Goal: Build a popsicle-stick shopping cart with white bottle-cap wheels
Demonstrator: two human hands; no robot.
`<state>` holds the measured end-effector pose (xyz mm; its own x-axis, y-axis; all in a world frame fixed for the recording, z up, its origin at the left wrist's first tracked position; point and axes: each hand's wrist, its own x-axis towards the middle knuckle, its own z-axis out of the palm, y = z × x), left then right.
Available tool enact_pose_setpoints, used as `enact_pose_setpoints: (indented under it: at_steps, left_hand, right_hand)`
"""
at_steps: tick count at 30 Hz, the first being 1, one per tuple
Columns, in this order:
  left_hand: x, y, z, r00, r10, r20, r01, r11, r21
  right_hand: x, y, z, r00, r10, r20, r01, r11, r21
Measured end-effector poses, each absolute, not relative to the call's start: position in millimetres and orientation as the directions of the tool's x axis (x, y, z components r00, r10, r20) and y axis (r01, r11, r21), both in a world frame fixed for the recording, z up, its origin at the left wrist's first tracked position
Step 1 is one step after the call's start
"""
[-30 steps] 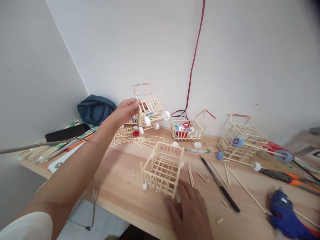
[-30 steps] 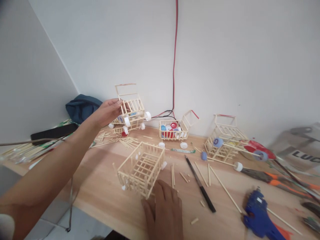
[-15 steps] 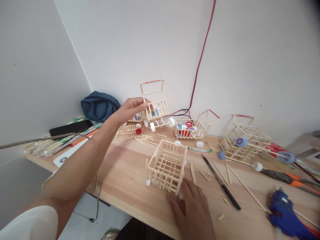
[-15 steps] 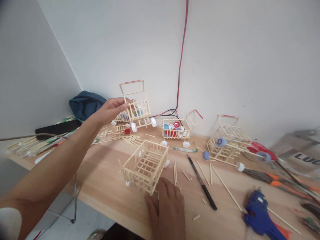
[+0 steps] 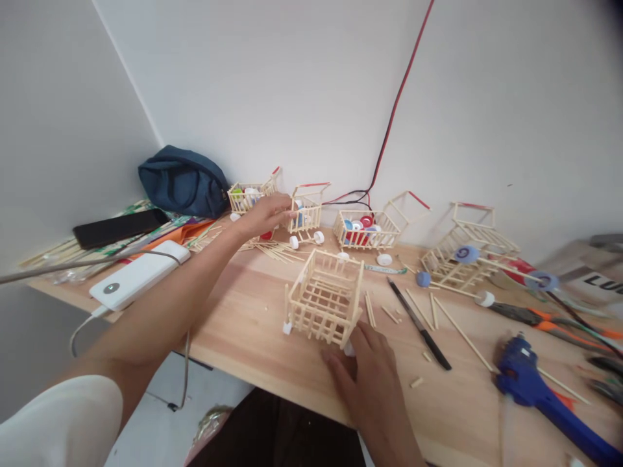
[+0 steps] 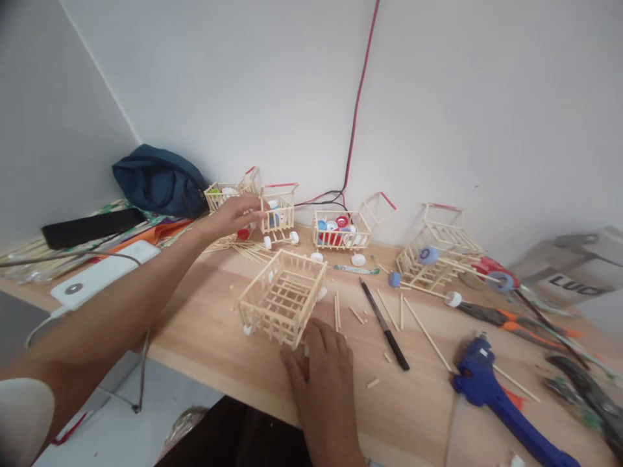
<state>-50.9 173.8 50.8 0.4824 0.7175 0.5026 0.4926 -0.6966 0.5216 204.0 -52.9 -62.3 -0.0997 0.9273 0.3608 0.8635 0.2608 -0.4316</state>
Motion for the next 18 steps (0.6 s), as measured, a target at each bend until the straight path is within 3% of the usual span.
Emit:
enact_pose_setpoints:
  at_steps: [10,18]
  left_hand:
    - [-54,185,23,0.505,0.633,0.587,0.509,-0.767,0.39]
    - [-75,160,24,0.358,0.647,0.674,0.576,-0.721,0.386]
  right_hand:
    - [204,-52,-51,-0.09,0.953,0.29,0.848,0.226,-0.48]
    - [201,-53,-47,-0.098,0.926,0.365,0.836,0.276,-0.475]
